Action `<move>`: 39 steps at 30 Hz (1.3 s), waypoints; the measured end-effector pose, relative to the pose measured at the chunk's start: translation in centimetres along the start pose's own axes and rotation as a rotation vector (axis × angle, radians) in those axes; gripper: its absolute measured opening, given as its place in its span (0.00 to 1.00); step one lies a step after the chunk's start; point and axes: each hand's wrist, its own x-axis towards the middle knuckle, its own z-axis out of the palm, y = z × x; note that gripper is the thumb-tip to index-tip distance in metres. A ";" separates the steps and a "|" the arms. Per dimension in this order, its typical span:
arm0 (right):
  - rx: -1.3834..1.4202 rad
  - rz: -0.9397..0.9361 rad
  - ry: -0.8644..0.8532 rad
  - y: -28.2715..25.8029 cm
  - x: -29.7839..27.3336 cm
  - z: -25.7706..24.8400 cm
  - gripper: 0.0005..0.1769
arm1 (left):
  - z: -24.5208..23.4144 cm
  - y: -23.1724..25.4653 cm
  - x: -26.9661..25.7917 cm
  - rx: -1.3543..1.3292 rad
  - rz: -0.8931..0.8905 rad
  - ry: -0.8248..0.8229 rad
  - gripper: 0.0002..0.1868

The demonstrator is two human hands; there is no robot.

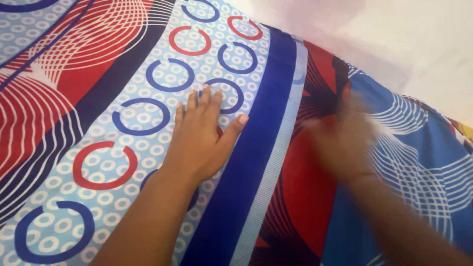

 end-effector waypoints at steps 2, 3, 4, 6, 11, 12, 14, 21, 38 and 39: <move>-0.186 -0.466 0.110 -6.6 -2.4 2.4 0.56 | 0.0 0.0 0.1 -0.006 0.010 0.011 0.43; 0.082 -0.481 -0.031 -9.4 -3.5 3.5 0.52 | 0.0 -0.1 0.0 -0.029 0.005 0.022 0.44; 0.351 -0.486 -0.171 -11.8 -4.3 4.5 0.49 | 0.0 -0.2 0.0 -0.053 0.001 0.034 0.45; 0.168 -0.642 -0.140 -15.0 -5.2 5.8 0.47 | -0.1 -0.6 0.0 -0.070 0.004 0.051 0.45; 0.051 -0.493 -0.103 -10.7 -0.6 4.1 0.43 | 0.2 -0.7 0.2 -0.069 0.026 0.066 0.45; 0.008 -0.440 -0.084 -7.9 0.5 3.0 0.42 | 0.3 -0.6 0.1 -0.069 0.015 0.059 0.45; -0.025 -0.245 -0.113 -1.8 2.5 0.5 0.34 | 0.5 -0.4 0.2 -0.070 0.004 0.063 0.45; -0.405 -0.049 0.065 4.7 1.4 -2.7 0.21 | 0.9 0.3 0.0 -0.044 0.031 0.051 0.45; -0.116 -0.206 -0.051 3.0 -3.2 -3.0 0.38 | 0.8 -0.2 0.1 -0.033 0.033 0.027 0.46; -0.218 -0.122 -0.055 6.6 -3.2 -3.6 0.37 | 0.8 -0.1 0.0 -0.031 0.026 0.025 0.46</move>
